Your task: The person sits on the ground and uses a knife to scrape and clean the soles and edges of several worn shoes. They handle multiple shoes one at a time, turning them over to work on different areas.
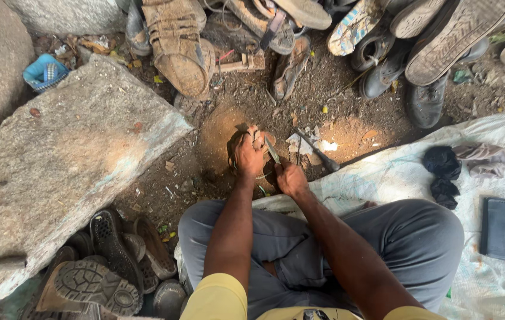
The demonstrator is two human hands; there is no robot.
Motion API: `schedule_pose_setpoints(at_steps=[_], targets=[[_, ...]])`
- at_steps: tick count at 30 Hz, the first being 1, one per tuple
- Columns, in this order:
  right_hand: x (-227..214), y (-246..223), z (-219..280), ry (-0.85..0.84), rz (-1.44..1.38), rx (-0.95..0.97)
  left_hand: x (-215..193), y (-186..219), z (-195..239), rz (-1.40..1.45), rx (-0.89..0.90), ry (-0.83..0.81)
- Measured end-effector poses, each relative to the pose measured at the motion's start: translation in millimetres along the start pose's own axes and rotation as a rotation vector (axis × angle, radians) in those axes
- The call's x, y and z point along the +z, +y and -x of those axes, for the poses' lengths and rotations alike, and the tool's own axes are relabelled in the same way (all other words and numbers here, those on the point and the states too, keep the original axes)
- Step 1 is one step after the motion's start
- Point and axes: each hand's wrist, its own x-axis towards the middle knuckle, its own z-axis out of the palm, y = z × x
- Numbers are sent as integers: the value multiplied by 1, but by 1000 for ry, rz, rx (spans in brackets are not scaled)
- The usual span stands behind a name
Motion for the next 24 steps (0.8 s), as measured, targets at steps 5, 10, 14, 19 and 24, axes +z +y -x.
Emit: schedule_pose_setpoints(at_steps=[5,10,14,19,24], targets=[[-6,-2,14,-178,81,71,8,-5,4,-106,-173,-51],[-29,-38,40,-277,48,153,7,-9,-1,-162,-152,-88],[-13,-45,12,-209,171,159,0,-1,2,-103,-117,-64],[1,-42,24,-128,142,191,-4,1,9,15,-102,-24],[-11,-57,33,-183,152,211,0,-1,4,-23,-58,39]])
